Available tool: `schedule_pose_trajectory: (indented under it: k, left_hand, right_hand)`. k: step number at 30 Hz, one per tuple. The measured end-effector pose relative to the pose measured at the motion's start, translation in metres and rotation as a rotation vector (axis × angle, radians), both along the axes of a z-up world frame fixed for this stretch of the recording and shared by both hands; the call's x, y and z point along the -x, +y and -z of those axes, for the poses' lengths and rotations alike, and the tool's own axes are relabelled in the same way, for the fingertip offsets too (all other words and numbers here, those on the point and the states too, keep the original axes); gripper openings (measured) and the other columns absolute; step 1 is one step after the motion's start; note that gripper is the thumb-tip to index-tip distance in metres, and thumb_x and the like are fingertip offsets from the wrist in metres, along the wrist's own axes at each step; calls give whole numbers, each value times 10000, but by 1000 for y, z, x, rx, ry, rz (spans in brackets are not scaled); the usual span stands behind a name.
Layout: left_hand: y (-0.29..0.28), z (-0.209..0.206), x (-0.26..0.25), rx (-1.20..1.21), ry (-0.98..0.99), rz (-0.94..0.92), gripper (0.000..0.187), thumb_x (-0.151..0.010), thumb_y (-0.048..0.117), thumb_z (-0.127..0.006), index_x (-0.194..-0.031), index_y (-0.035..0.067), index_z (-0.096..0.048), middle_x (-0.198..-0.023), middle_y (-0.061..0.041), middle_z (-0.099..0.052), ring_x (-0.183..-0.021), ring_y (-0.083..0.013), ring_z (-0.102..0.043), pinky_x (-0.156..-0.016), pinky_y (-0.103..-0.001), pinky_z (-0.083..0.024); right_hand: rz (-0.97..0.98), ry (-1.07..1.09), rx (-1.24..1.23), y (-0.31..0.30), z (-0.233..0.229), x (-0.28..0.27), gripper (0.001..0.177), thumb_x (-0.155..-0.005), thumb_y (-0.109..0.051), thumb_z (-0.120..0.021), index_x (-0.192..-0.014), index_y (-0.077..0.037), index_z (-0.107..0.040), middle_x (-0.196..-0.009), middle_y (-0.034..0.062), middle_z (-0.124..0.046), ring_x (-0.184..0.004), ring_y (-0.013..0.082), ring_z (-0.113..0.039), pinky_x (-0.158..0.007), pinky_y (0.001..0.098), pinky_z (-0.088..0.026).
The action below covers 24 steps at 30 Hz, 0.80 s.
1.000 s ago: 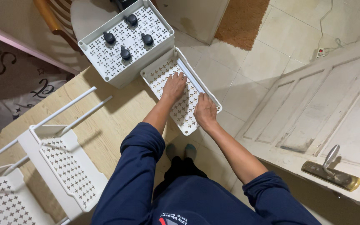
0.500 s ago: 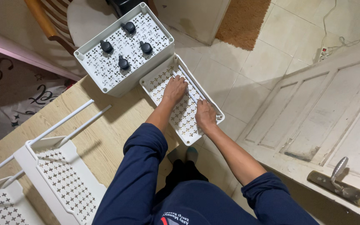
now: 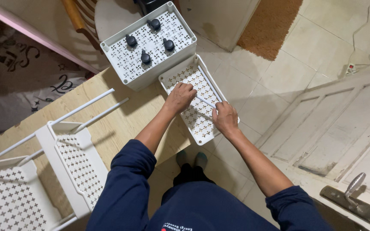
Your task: The person assembles a white plastic rolling cart by inserting vertical rods into basket frames, stacking the baskets, and attaching caster wheels to the base. The cart is then stood upright and the wheels are secured.
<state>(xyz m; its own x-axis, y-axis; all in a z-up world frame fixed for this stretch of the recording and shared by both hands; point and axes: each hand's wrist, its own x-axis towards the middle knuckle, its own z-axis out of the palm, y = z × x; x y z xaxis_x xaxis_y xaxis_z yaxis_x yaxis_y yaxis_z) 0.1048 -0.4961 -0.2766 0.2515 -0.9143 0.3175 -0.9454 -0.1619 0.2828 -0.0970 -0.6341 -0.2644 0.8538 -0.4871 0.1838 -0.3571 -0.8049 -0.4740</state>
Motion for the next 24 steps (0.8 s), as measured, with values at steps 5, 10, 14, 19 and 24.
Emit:
schedule_pose_trajectory:
  k: [5,10,14,19,24]
  left_hand:
    - [40,-46,37,82,22,-94,57,-921,144,-674,-900,101,-644,-850,-70,-585,-865,-271,-628,-793,-423,-467]
    - [88,-86,80,96,87,-255,98,-897,161,-710,-901,83,-651,-844,-83,-597,-809,-304,-610,-747,-437,-464]
    - [126,-109,113,132,101,-343,105,-908,154,-710,-956,69,-670,-864,-82,-608,-795,-286,-612,-743,-425,-464]
    - [173,-132,135,140,113,-449,106,-940,174,-712,-938,74,-678,-858,-78,-617,-789,-284,-614,-739,-422,-462]
    - [231,-146,154,172,116,-501,100,-935,159,-701,-957,63,-683,-883,-87,-633,-813,-293,-625,-759,-422,-483]
  right_hand:
    - [-209,-165,-73,5,-44,12,196,-925,-126,-707,-1103,-46,-721,-996,124,-697,-891,349,-666,-771,475,-536]
    - [-405,-209,-50,18,-81,15,156,-915,-99,-719,-1068,-69,-723,-972,98,-716,-869,322,-687,-751,436,-546]
    - [-564,-186,-49,39,-105,16,179,-898,-92,-727,-1075,-65,-736,-959,101,-723,-804,314,-682,-712,428,-544]
    - [-673,-213,-21,81,-125,9,126,-929,-109,-735,-1050,-83,-760,-925,90,-726,-799,307,-682,-691,416,-543]
    - [-766,-182,-7,126,-142,5,117,-926,-113,-739,-1035,-77,-760,-924,102,-725,-775,319,-677,-668,420,-542]
